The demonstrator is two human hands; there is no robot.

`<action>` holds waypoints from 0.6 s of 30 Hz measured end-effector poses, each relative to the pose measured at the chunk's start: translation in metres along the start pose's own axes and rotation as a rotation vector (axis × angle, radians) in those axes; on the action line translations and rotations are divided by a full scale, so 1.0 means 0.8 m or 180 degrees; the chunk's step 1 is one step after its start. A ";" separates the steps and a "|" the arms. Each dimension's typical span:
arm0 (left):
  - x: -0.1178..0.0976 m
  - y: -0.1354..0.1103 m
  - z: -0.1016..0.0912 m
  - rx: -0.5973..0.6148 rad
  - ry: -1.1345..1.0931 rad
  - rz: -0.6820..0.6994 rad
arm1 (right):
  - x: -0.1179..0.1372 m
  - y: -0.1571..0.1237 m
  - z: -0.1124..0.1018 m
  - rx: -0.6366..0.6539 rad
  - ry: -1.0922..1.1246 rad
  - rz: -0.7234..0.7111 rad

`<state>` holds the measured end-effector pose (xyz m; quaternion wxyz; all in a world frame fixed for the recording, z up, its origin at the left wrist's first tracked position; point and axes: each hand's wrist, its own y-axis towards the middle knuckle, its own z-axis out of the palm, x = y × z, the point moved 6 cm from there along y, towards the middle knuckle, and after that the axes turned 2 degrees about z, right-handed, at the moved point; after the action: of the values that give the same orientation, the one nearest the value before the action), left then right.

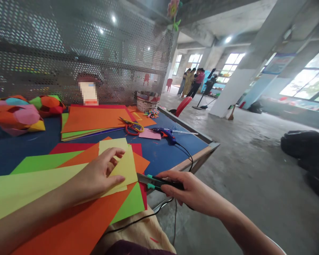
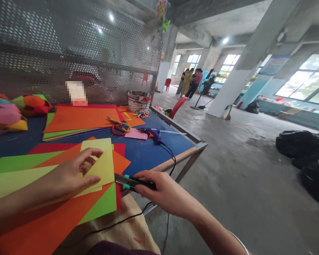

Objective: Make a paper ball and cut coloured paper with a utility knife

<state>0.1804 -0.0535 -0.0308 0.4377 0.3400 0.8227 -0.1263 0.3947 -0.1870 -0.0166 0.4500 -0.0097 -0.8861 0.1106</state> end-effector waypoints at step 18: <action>0.006 0.013 0.023 0.1661 0.1749 0.0912 | -0.002 -0.002 0.006 0.0297 -0.0011 0.0010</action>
<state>0.1969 -0.0527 -0.0444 0.1137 0.5719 0.7938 -0.1730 0.3922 -0.1893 -0.0204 0.4482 0.0101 -0.8808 0.1524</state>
